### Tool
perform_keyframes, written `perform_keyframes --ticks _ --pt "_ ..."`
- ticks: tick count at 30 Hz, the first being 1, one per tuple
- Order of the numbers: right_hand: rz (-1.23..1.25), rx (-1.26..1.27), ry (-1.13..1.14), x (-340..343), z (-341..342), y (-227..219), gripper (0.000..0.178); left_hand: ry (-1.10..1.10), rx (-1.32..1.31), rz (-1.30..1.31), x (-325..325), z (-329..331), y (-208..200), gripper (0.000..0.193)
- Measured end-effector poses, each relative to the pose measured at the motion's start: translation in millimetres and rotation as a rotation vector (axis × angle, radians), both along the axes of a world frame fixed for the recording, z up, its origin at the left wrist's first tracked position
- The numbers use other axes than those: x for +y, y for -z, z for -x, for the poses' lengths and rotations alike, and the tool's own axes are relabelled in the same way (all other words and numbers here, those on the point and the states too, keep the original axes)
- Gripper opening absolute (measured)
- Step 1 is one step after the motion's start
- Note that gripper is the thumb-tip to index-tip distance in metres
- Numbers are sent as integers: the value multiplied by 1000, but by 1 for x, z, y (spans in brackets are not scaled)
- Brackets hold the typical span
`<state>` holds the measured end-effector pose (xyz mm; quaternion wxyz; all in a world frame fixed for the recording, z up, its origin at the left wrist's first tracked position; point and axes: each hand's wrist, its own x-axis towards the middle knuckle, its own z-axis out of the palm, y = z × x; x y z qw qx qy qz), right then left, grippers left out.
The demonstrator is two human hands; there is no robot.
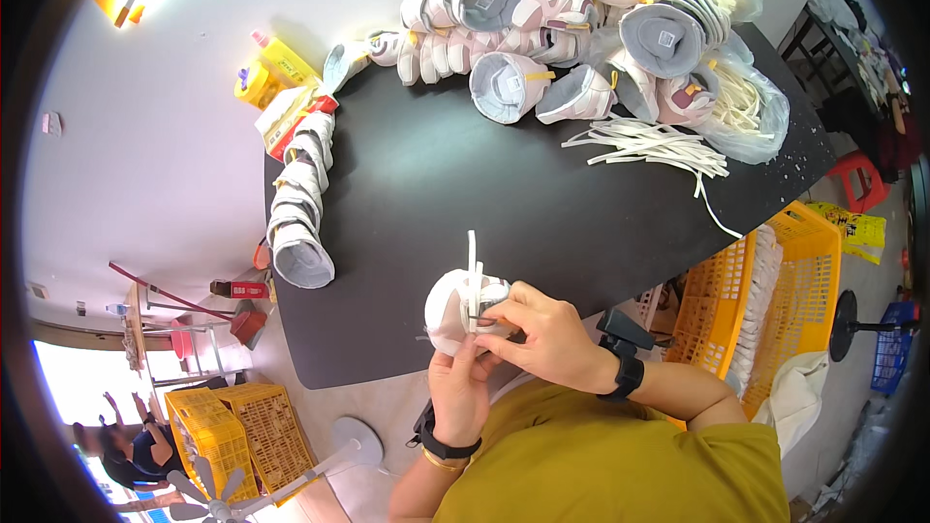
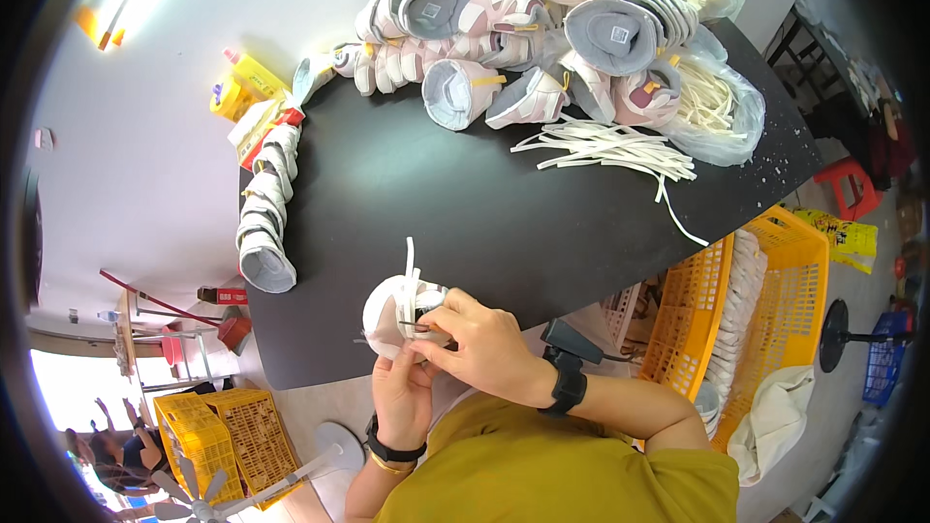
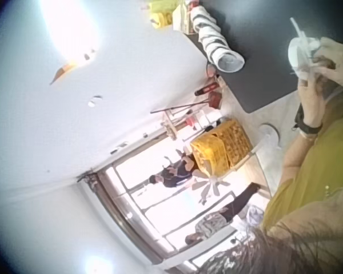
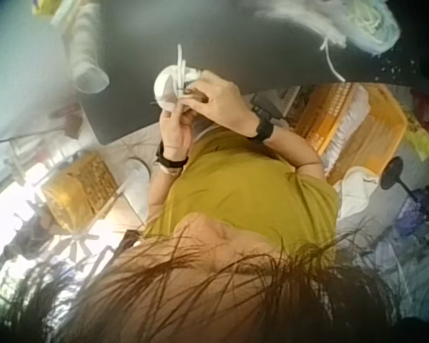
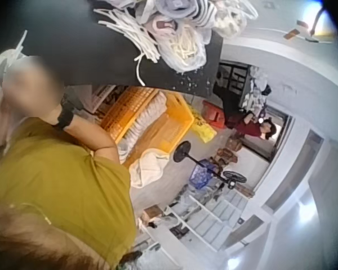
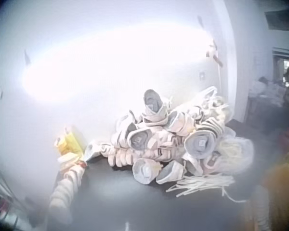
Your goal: Assembling and threading components of athletic shoes using manual tools.
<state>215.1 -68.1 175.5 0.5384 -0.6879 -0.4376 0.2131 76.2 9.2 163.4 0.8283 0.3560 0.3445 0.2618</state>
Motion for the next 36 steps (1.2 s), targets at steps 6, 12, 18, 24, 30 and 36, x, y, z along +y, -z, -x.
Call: perform_keyframes --ticks 6,12,18,24,30,36 --pt "-30 -65 -120 0 -9 12 18 157 370 -606 14 26 -4 34" --pt "17 -17 -362 1 -17 9 17 225 343 -749 28 20 -12 49" --pt "-15 -51 -461 -7 -29 6 16 334 202 -679 35 17 -2 48" --pt "-32 -95 -267 -12 -27 6 9 444 336 -568 37 12 -25 42" --pt "-106 183 -103 -6 -7 13 14 297 297 -341 23 8 -34 32" --pt "-231 364 -88 -4 -7 2 14 106 163 -91 23 -1 -31 29"
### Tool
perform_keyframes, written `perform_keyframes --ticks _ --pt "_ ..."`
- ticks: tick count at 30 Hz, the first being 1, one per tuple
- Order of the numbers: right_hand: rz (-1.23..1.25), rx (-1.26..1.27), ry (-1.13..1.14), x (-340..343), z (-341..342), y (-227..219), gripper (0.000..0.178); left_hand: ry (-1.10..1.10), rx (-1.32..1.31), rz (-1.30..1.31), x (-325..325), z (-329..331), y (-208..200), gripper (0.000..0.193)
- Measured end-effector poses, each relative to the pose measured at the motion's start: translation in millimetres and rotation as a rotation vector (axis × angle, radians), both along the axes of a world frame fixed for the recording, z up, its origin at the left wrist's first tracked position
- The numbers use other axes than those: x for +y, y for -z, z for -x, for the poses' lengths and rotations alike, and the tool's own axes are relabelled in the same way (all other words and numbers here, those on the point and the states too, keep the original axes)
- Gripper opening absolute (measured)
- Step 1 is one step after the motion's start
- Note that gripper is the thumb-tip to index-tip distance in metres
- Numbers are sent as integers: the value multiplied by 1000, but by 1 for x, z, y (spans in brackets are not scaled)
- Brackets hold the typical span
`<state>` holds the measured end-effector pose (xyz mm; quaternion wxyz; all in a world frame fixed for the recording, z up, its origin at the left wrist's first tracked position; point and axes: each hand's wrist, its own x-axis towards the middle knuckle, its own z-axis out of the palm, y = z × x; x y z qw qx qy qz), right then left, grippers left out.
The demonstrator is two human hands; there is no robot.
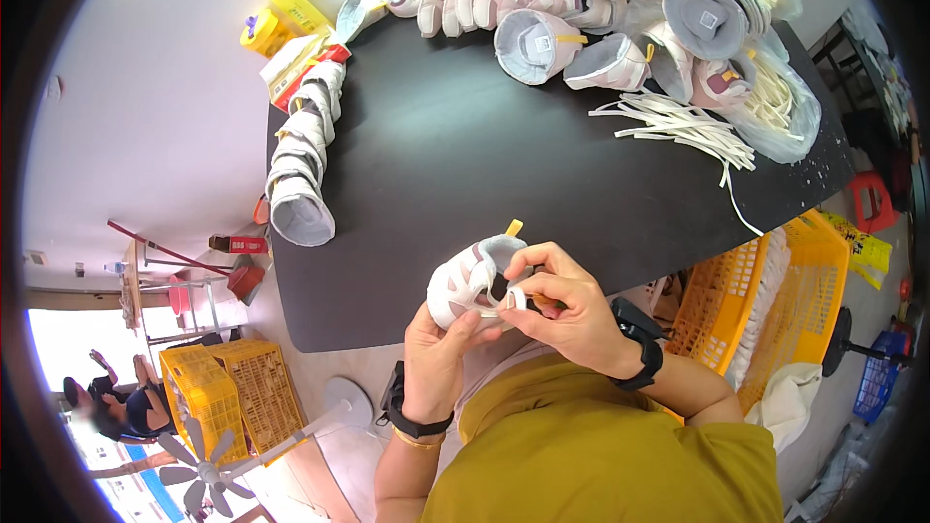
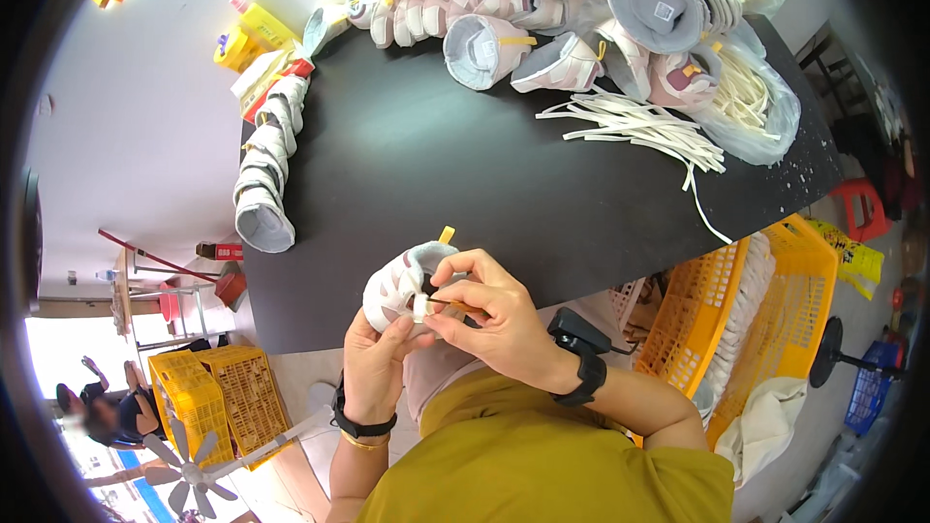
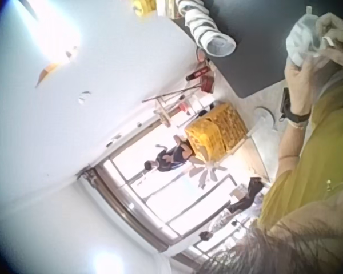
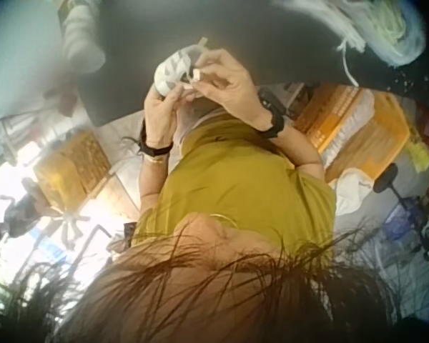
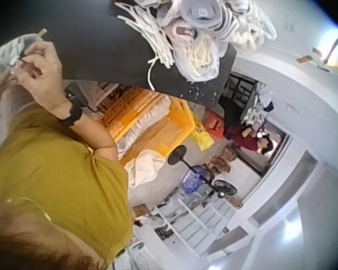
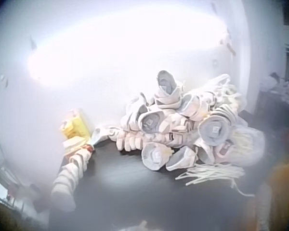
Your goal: Assembling and threading components of athletic shoes using manual tools.
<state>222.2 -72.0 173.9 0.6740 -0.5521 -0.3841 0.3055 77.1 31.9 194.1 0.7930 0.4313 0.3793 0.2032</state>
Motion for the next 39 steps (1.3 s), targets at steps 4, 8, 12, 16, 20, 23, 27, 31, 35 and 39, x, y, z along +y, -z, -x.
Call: perform_keyframes --ticks 4,8,12,16,20,23,27,31,35,39 --pt "24 -129 -115 -11 -7 -9 13 40 -47 -37 5 3 9 30" --pt "198 -330 -224 -11 -11 -7 11 80 -49 -62 4 4 7 32" --pt "238 -242 -233 -9 -10 -4 12 54 -60 -46 1 0 1 30" --pt "266 -257 -228 -7 -9 -3 11 23 -71 -37 1 1 2 30" --pt "271 -274 -224 -5 -6 -4 10 -12 -37 -66 1 1 6 27" --pt "285 -286 -196 -3 -2 -4 13 -29 -41 -81 1 1 10 25" --pt "288 -300 -199 -3 0 -5 15 -50 -38 -96 0 0 10 24" --pt "201 -293 -155 -2 2 -14 10 -35 -80 -126 2 5 14 27" --pt "137 -465 -122 -7 3 -14 9 -61 -61 -165 0 5 13 28" --pt "263 -649 -163 -10 0 -20 10 -57 -14 -205 -1 6 12 30"
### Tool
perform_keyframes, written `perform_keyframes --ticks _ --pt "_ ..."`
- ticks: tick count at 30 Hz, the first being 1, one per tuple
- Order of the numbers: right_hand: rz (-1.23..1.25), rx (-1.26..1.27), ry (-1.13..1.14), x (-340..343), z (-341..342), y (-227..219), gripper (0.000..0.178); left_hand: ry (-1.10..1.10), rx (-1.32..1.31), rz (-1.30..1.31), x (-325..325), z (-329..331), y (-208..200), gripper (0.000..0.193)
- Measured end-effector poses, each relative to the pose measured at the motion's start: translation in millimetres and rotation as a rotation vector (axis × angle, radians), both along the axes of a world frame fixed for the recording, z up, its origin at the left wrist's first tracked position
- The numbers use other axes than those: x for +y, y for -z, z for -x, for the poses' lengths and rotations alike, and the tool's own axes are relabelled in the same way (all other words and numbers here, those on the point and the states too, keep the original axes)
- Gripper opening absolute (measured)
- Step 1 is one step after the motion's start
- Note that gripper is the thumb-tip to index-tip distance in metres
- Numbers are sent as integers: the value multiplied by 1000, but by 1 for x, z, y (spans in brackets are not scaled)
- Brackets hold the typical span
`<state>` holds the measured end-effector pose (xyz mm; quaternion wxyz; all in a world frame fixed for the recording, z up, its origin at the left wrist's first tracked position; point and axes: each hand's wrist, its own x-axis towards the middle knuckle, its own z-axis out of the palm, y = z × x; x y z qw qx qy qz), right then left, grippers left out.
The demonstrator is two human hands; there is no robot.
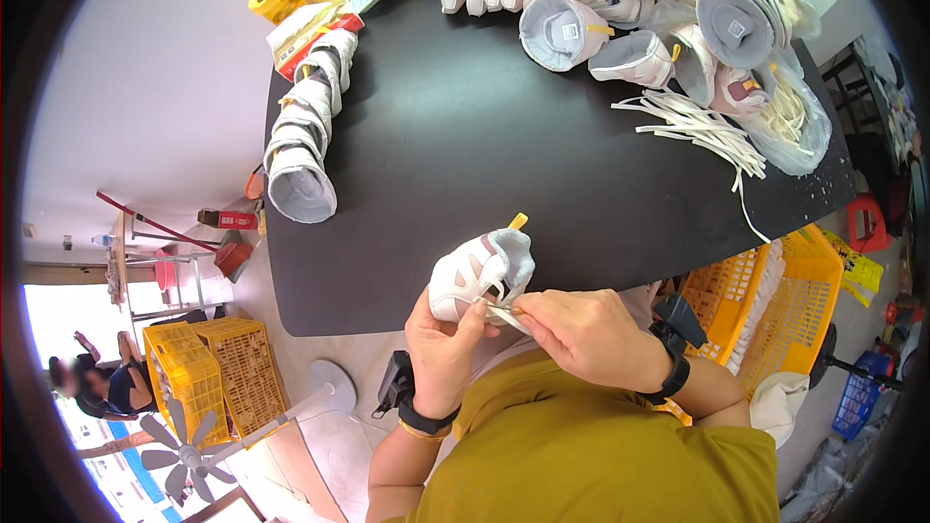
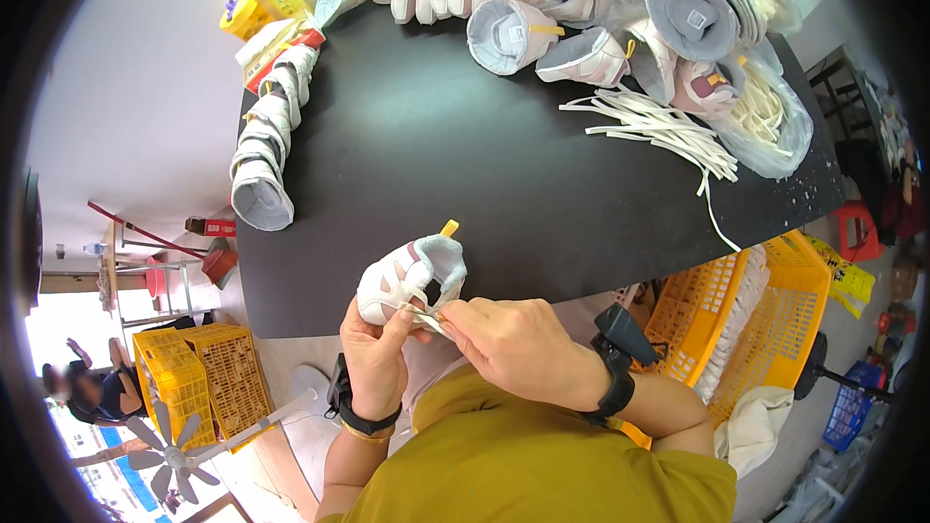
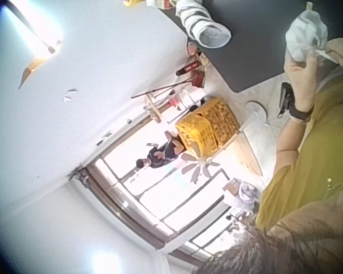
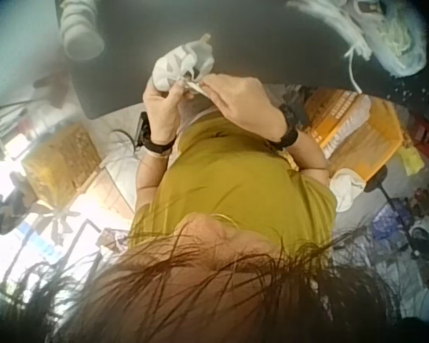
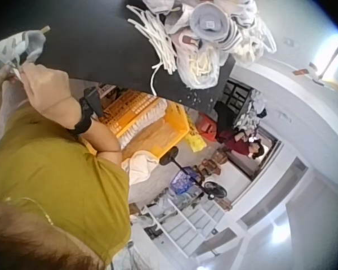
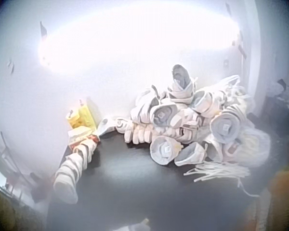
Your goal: Assembling and threading components of athletic shoes using manual tools.
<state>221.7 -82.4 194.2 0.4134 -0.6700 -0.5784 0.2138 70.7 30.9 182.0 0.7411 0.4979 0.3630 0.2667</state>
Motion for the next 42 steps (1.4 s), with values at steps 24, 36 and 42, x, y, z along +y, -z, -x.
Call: perform_keyframes --ticks 24,36,42 --pt "11 -314 72 -1 6 3 11 26 245 -675 -8 2 5 17" --pt "-4 -907 2 11 -6 -3 14 45 377 -1148 0 -16 10 14" --pt "308 536 -192 31 -27 17 15 15 374 -1274 -1 -21 20 20"
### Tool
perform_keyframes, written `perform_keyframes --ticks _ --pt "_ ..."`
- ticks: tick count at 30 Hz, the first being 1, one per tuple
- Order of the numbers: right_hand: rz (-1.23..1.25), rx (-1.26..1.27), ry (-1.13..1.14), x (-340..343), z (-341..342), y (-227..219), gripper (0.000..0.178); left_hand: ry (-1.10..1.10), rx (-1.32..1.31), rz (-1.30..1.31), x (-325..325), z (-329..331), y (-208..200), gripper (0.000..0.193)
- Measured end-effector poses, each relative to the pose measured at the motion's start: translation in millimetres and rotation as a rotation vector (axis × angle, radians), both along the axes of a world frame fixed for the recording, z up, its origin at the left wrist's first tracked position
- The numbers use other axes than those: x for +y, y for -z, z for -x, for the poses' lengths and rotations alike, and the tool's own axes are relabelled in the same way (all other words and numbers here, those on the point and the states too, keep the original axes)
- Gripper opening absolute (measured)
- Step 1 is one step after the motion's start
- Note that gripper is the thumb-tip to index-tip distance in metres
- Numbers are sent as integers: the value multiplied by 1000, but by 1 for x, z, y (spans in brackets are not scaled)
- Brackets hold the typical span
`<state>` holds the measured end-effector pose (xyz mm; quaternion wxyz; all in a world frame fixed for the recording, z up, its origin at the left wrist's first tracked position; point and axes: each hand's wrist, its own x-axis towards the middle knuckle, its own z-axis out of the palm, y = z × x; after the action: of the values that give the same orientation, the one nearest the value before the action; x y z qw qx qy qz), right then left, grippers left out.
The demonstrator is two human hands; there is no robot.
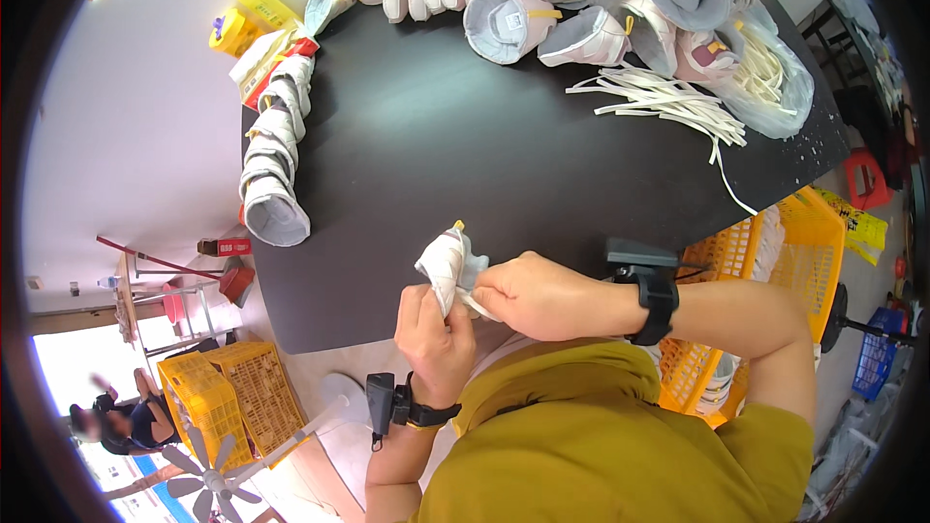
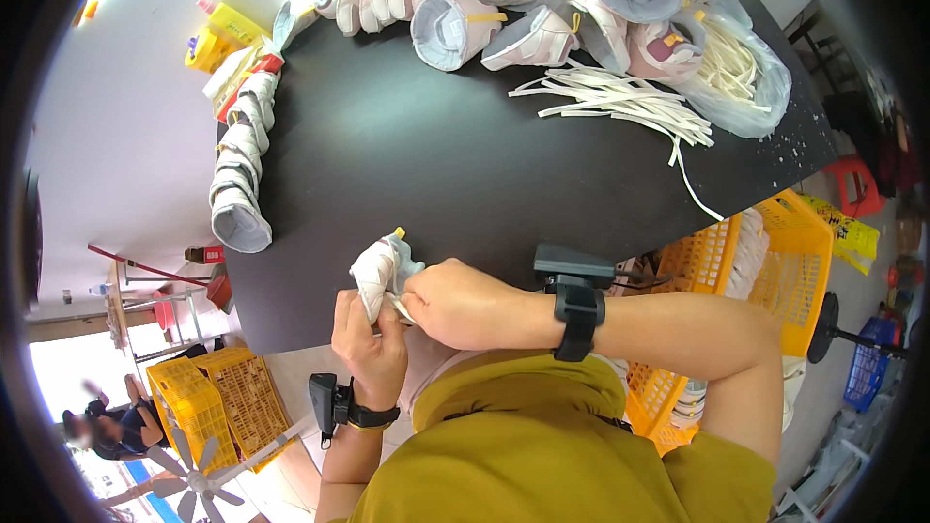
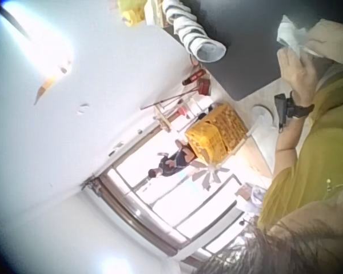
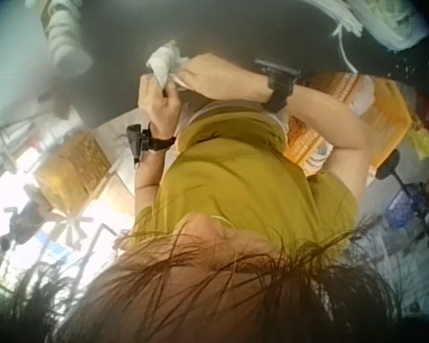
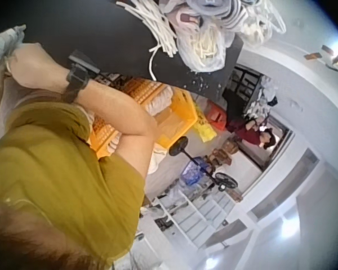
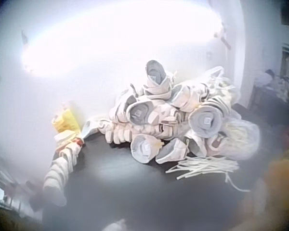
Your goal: Assembling and threading components of athletic shoes using manual tools.
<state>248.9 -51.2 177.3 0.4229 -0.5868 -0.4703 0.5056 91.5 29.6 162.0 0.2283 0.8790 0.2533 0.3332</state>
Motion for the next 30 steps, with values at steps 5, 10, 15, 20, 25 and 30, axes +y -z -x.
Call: perform_keyframes --ticks 5,10,15,20,25,30 --pt "510 1131 89 -8 9 5 33 3 -1 -4 0 5 5 23" --pt "-78 -292 -25 -5 3 -6 15 13 14 68 -1 9 8 23" --pt "-141 -606 -189 2 1 -22 14 -7 -21 38 -5 7 11 23" --pt "553 178 -225 27 -7 -15 27 -41 -31 96 -10 11 16 23" --pt "-127 -293 -143 20 -2 -2 22 -49 3 49 -1 2 -1 21" --pt "-69 -655 -212 -14 -15 -52 12 43 7 -91 8 4 -32 28"
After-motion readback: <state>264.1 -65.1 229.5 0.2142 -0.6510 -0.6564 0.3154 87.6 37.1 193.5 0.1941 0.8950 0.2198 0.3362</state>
